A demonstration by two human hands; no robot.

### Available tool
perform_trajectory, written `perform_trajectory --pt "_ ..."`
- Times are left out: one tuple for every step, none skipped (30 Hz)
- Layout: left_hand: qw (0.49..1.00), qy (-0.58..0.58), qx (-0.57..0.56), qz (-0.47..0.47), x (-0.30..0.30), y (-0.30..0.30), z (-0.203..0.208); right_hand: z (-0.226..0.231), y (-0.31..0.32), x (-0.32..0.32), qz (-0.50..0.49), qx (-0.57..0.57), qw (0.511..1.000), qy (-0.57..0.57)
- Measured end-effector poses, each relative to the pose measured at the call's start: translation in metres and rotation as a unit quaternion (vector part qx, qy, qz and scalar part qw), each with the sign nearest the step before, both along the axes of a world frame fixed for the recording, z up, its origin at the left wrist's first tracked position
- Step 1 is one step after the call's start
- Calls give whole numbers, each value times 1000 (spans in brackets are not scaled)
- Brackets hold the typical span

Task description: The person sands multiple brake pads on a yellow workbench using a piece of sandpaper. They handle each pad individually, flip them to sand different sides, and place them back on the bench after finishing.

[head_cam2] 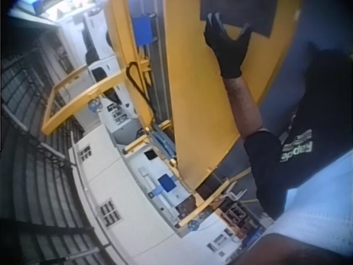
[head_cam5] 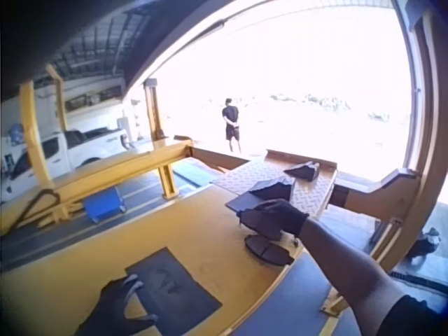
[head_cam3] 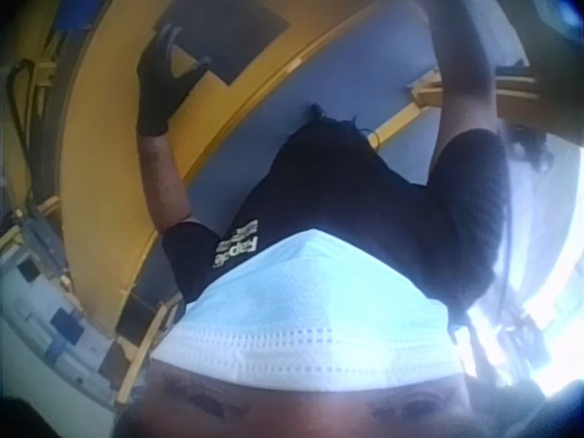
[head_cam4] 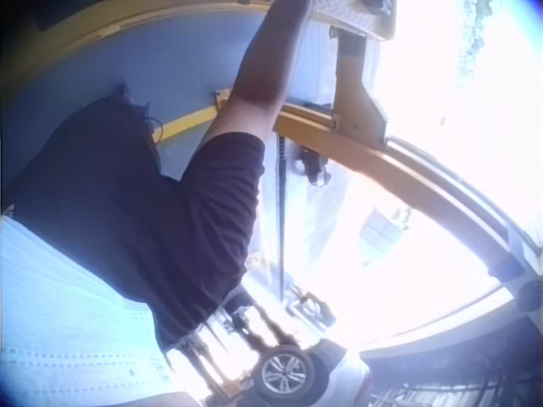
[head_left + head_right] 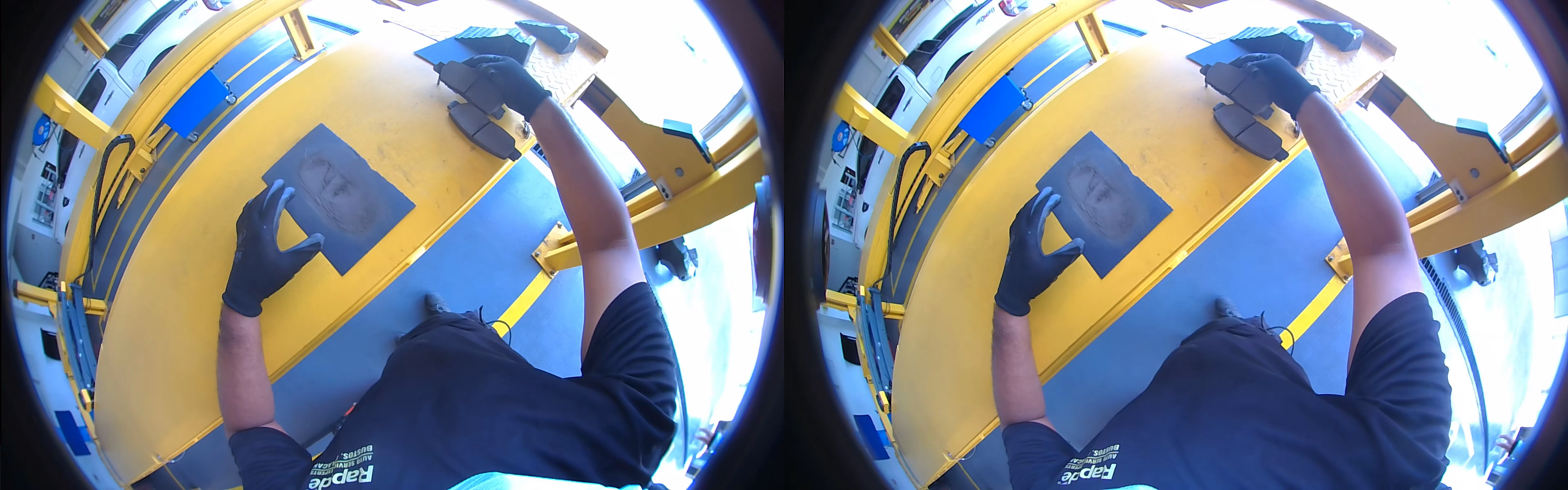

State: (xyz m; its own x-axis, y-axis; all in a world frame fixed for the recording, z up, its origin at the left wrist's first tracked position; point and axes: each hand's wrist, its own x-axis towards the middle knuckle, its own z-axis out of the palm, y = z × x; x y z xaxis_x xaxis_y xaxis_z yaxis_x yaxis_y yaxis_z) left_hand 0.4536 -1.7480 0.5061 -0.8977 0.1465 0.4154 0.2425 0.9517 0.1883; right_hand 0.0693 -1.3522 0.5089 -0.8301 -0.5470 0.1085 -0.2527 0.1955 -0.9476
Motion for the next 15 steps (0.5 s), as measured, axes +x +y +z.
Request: perform_trajectory --pt "1000 1 1 -1 0 0 0 -1 -5 -3 1 3 1000 9" --pt "1000 -4 5 3 0 0 0 -3 -8 -9 -9 1 1000 -8" --pt "1000 -9 10 6 -1 0 0 -5 -11 -14 -19 0 1000 -25" --pt "1000 -14 14 10 -1 0 0 -7 -14 -19 -29 -2 999 -41" --pt "1000 -13 13 9 0 0 0 -7 -17 -21 -25 7 999 -27" --pt "1000 -12 12 9 1 0 0 -8 -20 -23 -21 16 1000 -13" --pt "1000 -11 11 8 2 -1 0 -9 -23 -24 -17 25 1000 1" --pt "1000 -11 8 6 1 -1 0 -8 -26 -26 -1 47 998 49" --pt "1000 -11 5 5 1 -2 0 -6 -30 -28 15 69 993 98" --pt "1000 -11 2 3 1 -3 0 -5 -33 -29 30 91 985 147" --pt "1000 -12 14 5 0 -2 0 -5 -32 -36 36 121 975 183" --pt "1000 -13 25 6 -1 0 0 -5 -31 -43 41 152 963 218" --pt "999 -14 36 6 -3 2 1 -6 -28 -49 45 183 949 253" --pt "999 -14 39 7 -2 2 0 -7 -29 -49 48 166 959 226" --pt "999 -14 42 7 -2 1 0 -8 -29 -49 51 149 967 200"
